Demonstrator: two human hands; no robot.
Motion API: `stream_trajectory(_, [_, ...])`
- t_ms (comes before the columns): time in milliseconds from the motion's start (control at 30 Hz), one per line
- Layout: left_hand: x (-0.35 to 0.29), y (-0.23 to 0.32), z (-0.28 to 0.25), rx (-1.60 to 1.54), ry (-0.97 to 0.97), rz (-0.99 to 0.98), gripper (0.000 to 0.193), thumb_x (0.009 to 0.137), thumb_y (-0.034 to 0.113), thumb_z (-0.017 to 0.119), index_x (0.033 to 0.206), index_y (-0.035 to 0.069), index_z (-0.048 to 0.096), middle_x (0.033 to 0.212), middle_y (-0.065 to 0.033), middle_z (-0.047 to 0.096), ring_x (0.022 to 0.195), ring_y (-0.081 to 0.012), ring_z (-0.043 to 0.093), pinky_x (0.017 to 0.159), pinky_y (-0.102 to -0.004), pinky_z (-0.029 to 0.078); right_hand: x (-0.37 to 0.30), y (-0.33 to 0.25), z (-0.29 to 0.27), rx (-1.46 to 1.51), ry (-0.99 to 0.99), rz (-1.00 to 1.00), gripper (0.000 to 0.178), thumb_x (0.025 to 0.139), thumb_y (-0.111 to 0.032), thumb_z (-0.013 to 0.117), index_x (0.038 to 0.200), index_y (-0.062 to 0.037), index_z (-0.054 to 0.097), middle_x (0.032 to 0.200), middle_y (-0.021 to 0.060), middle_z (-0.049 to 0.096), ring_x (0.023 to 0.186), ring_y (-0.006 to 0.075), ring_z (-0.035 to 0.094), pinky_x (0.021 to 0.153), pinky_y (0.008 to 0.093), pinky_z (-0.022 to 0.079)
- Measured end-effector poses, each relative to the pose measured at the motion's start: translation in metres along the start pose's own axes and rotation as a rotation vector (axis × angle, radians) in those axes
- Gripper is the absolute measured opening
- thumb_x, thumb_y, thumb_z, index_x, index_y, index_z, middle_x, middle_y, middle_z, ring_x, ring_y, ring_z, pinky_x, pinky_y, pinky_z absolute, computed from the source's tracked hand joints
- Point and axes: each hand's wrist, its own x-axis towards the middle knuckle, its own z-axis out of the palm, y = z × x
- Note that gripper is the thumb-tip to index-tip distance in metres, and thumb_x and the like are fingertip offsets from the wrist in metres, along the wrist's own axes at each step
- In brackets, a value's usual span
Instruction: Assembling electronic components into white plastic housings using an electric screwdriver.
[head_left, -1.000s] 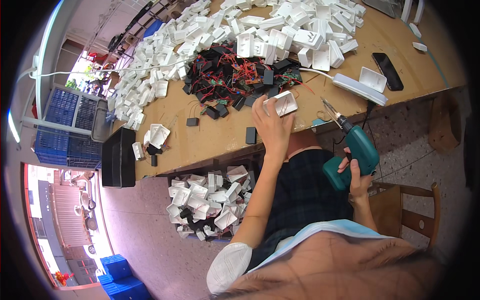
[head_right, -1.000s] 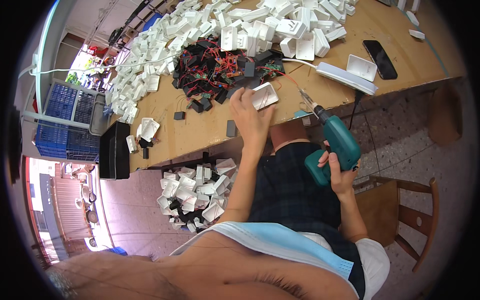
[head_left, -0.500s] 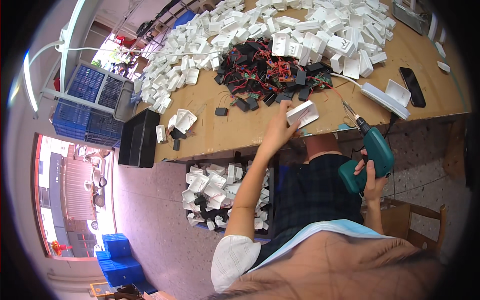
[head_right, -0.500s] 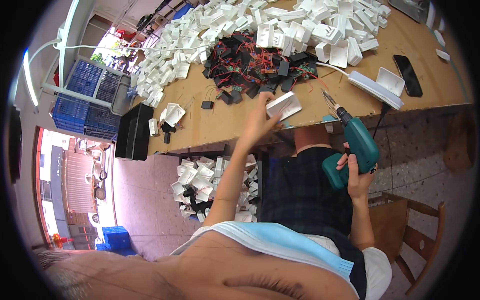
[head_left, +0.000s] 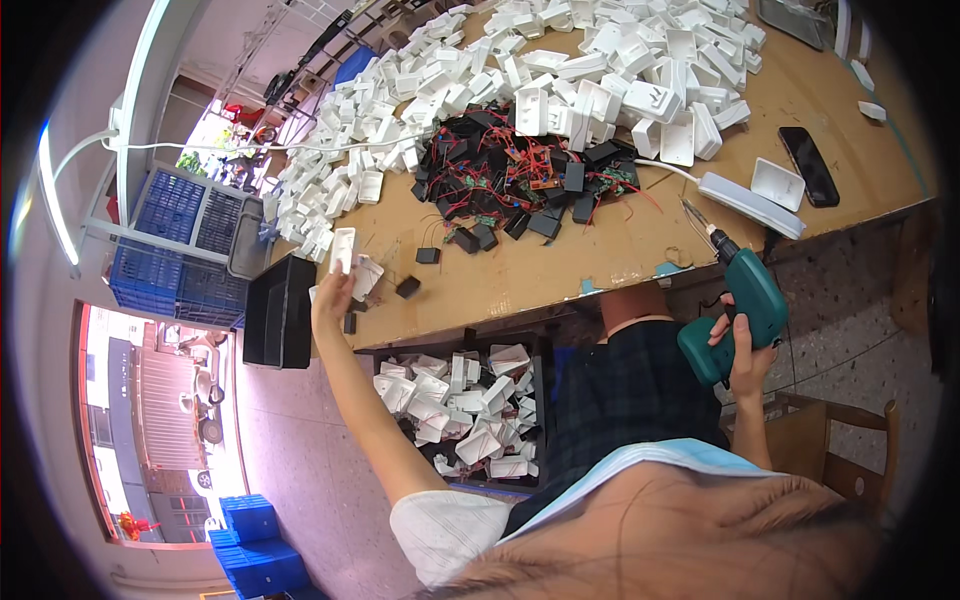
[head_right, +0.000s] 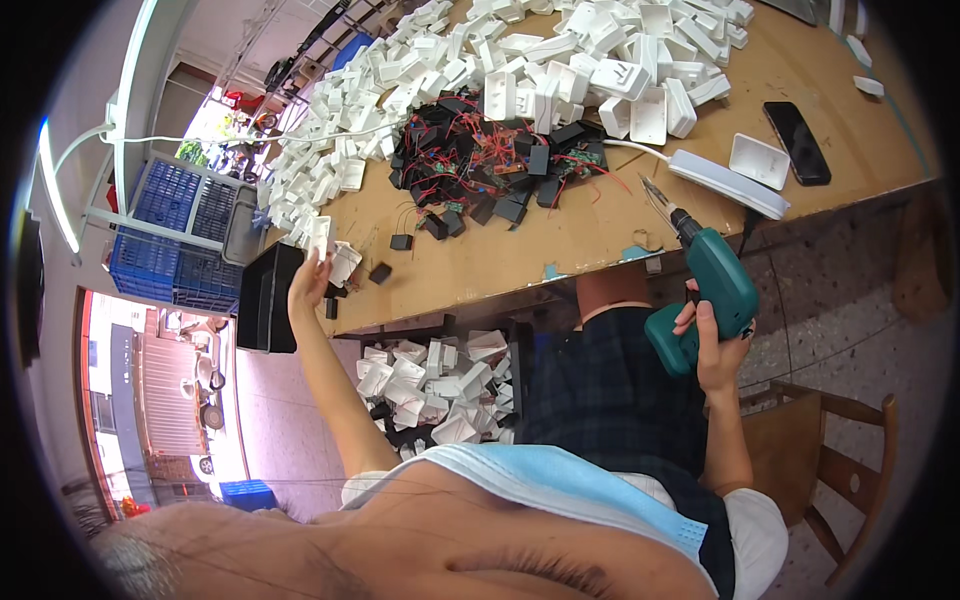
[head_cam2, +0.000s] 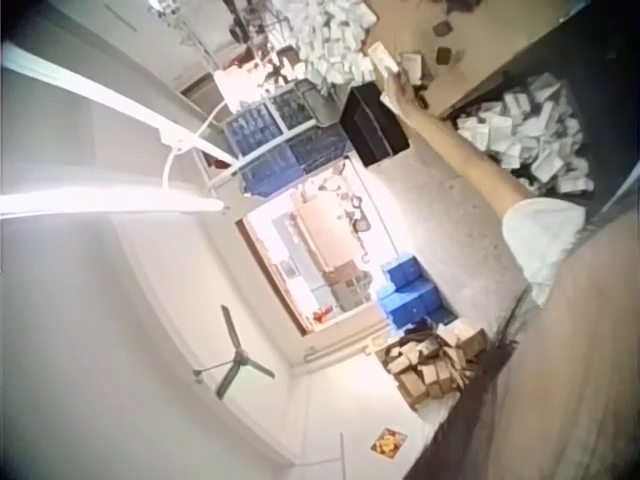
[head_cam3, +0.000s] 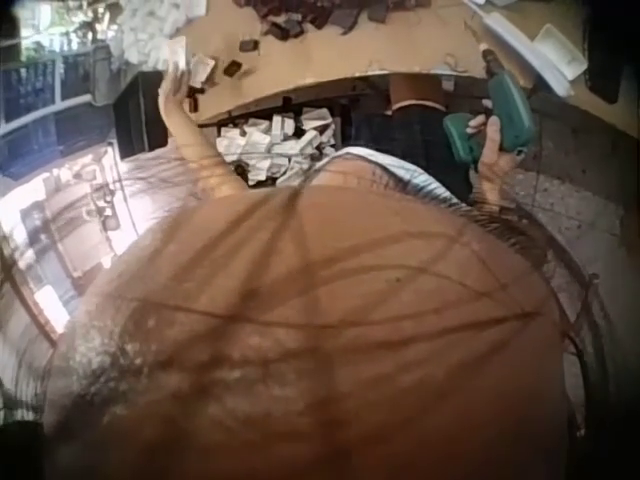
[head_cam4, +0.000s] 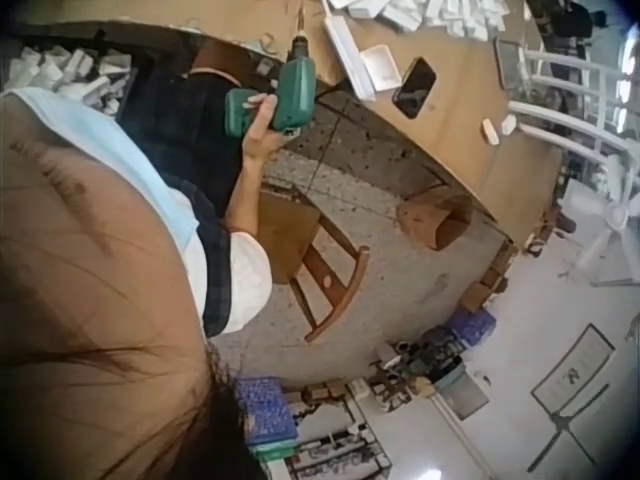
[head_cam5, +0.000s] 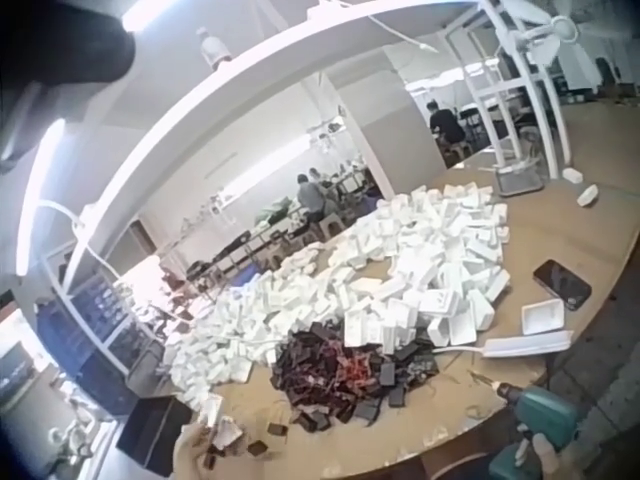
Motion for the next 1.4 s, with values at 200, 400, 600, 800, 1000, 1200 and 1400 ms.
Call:
stream_trajectory(200, [0.042, 0.0, 0.162, 1.118, 0.676, 0.958, 0.055, 0.085, 0.037, 0.08, 0.115, -0.007, 0.069, 0.125, -0.0255, 0.065, 0.119, -0.0449, 0.056, 0.101, -0.0518, 0.044, -0.001, 0.012, -0.015, -0.118, 0.038, -0.003, 0.036, 0.107, -0.021, 0.053, 0.13, 0.0062, 0.06, 0.121, 0.0148, 0.067, 0.075, 0.0139, 0.063, 0.067, 0.03, 0.054])
stream_trajectory(400, [-0.012, 0.007, 0.484, 1.212, -0.051, 0.979, 0.064, 0.089, 0.052, 0.071, 0.124, -0.001, 0.066, 0.106, -0.0237, 0.071, 0.102, -0.0396, 0.067, 0.095, -0.0502, 0.047, -0.002, 0.01, -0.028, -0.114, 0.117, 0.004, 0.029, 0.105, -0.012, 0.056, 0.125, 0.0075, 0.061, 0.119, 0.0141, 0.068, 0.076, 0.0144, 0.066, 0.065, 0.0295, 0.056])
stream_trajectory(600, [0.018, -0.014, 0.505, 1.166, 0.085, 0.984, 0.078, 0.079, 0.055, 0.078, 0.13, 0.0, 0.059, 0.105, -0.0206, 0.073, 0.106, -0.0407, 0.067, 0.11, -0.0641, 0.031, -0.006, 0.009, -0.021, -0.089, 0.061, -0.025, 0.031, 0.105, -0.013, 0.055, 0.128, 0.0071, 0.059, 0.121, 0.0143, 0.066, 0.078, 0.0144, 0.065, 0.066, 0.0298, 0.056])
stream_trajectory(800, [-0.107, -0.002, 0.479, 0.656, -0.12, 1.418, 0.061, 0.07, 0.02, 0.089, 0.124, 0.007, 0.062, 0.12, -0.0107, 0.064, 0.117, -0.034, 0.057, 0.116, -0.0604, 0.029, -0.008, 0.009, -0.031, -0.117, 0.14, -0.016, 0.036, 0.107, -0.023, 0.053, 0.128, 0.0057, 0.059, 0.12, 0.0145, 0.065, 0.077, 0.0147, 0.064, 0.067, 0.0306, 0.054])
stream_trajectory(1000, [-0.2, -0.074, 0.433, 0.883, -0.522, 1.203, 0.076, 0.067, 0.022, 0.091, 0.135, 0.012, 0.06, 0.121, -0.0105, 0.063, 0.119, -0.0336, 0.056, 0.107, -0.0486, 0.04, -0.012, 0.006, -0.021, -0.118, 0.055, 0.008, 0.037, 0.107, -0.023, 0.053, 0.129, 0.0054, 0.059, 0.121, 0.0146, 0.065, 0.078, 0.015, 0.064, 0.068, 0.0308, 0.054])
stream_trajectory(1200, [-0.199, -0.066, 0.408, 0.8, -0.318, 1.205, 0.059, 0.08, 0.022, 0.082, 0.134, 0.01, 0.061, 0.127, -0.0109, 0.061, 0.123, -0.0336, 0.055, 0.105, -0.0484, 0.041, -0.019, 0.006, -0.02, -0.11, 0.077, -0.03, 0.037, 0.107, -0.023, 0.052, 0.13, 0.0054, 0.058, 0.122, 0.0146, 0.065, 0.079, 0.015, 0.064, 0.067, 0.0302, 0.054])
stream_trajectory(1400, [-0.099, -0.099, 0.284, 0.972, 0.474, 0.852, 0.028, 0.091, 0.017, 0.073, 0.114, 0.002, 0.067, 0.116, -0.0231, 0.057, 0.107, -0.0413, 0.057, 0.097, -0.0488, 0.045, -0.019, 0.008, -0.022, -0.168, 0.079, -0.045, 0.038, 0.107, -0.024, 0.051, 0.13, 0.0059, 0.058, 0.122, 0.0143, 0.065, 0.079, 0.0143, 0.063, 0.066, 0.0299, 0.054])
